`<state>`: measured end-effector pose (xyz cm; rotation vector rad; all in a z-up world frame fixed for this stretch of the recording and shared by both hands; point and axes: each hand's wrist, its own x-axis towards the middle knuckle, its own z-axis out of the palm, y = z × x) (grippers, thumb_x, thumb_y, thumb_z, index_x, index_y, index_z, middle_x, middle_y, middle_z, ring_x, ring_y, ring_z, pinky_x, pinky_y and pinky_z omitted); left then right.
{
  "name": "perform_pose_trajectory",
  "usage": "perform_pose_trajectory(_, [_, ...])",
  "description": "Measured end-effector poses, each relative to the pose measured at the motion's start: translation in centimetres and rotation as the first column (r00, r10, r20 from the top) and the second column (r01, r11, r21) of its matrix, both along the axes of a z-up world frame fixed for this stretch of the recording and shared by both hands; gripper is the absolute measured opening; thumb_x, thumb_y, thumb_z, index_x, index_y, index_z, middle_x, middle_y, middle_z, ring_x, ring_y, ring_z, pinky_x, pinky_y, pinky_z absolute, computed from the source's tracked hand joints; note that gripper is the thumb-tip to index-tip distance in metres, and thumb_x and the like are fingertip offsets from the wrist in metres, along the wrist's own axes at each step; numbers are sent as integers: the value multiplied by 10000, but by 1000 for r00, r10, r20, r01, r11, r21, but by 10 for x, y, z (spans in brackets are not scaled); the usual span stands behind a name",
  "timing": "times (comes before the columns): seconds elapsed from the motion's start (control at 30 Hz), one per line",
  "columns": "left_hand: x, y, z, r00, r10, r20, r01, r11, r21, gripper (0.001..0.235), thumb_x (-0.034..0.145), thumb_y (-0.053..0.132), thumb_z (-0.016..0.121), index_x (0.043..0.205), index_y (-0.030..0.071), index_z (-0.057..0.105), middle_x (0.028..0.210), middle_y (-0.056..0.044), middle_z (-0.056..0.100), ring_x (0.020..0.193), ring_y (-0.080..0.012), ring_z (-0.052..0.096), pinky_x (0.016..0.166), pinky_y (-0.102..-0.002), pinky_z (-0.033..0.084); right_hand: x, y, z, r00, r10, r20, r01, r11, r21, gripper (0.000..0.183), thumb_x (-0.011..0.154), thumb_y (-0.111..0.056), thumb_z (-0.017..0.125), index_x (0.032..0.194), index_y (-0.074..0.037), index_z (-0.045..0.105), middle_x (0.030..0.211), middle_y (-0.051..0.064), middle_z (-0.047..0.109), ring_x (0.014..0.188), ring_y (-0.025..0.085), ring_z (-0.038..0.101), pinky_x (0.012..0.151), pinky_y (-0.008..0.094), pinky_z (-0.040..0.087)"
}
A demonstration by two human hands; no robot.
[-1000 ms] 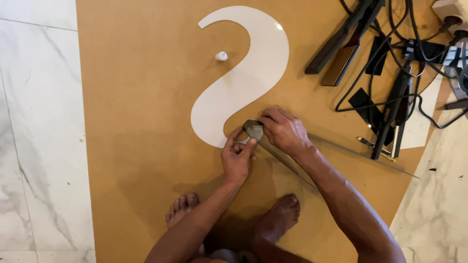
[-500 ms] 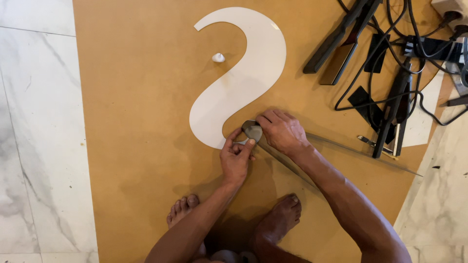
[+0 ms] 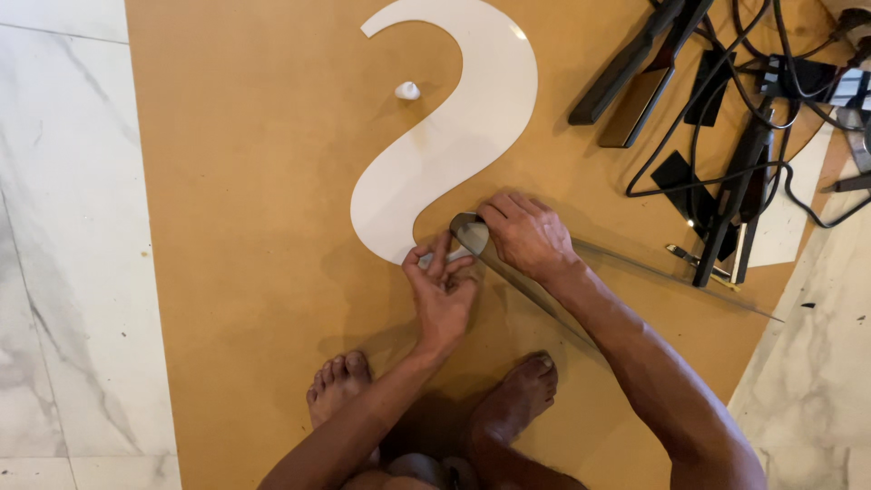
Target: The person assembles a large white decorative letter '2' by attaching a metal rod to its back. They use a hot glue gun to apply adhesive, position the rod, and press it into place, repeating the process along the curve of the letter.
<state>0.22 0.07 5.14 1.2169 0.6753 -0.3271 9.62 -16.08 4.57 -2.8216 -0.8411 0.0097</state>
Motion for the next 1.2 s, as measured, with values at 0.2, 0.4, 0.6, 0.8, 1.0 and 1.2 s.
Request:
perform_pose_trajectory(0.2, [-27, -5, -40, 996, 31, 80, -18, 988, -151, 683, 771, -139, 567, 1294, 116, 210, 1519, -223, 533, 1107, -162, 653, 800, -147, 460, 1, 2, 2, 1000, 1, 25, -1, 1000, 5, 112, 986, -228, 570, 920, -182, 649, 908, -1, 612, 855, 214, 660, 665, 331, 553])
perform_pose_trajectory(0.4, [-26, 6, -36, 994, -50, 97, 62, 991, -118, 701, 765, -127, 537, 1318, 111, 178, 1470, -225, 587, 1136, -169, 637, 817, -147, 435, 0, 5, 6, 1000, 2, 4, -2, 1000, 0, 125, 989, -230, 565, 898, -179, 633, 907, -1, 615, 855, 211, 662, 675, 324, 552])
perform_pose_trajectory(0.6, [-25, 13, -38, 988, -124, 94, 133, 987, -88, 703, 765, -107, 522, 1331, 115, 169, 1444, -210, 606, 1063, -162, 643, 758, -157, 413, 1, 6, 10, 1000, -3, 22, 3, 1000, 7, 126, 986, -223, 565, 885, -177, 625, 895, 2, 615, 851, 213, 663, 668, 325, 548])
perform_pose_trajectory(0.8, [-6, 28, 7, 951, -308, 30, 305, 948, 90, 765, 743, 3, 591, 1405, 169, 245, 1285, -101, 703, 1115, -183, 677, 818, -227, 442, -3, 1, 4, 1000, -3, 5, 3, 1000, -13, 86, 968, -229, 593, 913, -180, 636, 919, 3, 624, 881, 210, 666, 692, 327, 553])
perform_pose_trajectory(1.0, [-2, 47, 17, 703, -702, -116, 379, 232, 896, 1029, 811, 479, 729, 1608, 24, 264, 1619, -274, 305, 1480, -503, 281, 1150, -685, 211, -8, 0, -5, 1000, -13, -2, 13, 1000, -16, 82, 970, -229, 579, 938, -181, 637, 910, 3, 612, 875, 212, 662, 700, 332, 553])
perform_pose_trajectory(1.2, [0, 50, -12, 681, -684, -263, 342, -20, 939, 1016, 925, 717, 500, 1616, 11, 262, 1684, -245, 205, 1556, -452, 132, 1194, -694, 38, -6, 0, 4, 999, -36, -39, 36, 999, 14, 169, 1018, -240, 510, 1081, -215, 665, 993, -5, 643, 951, 216, 676, 757, 336, 565])
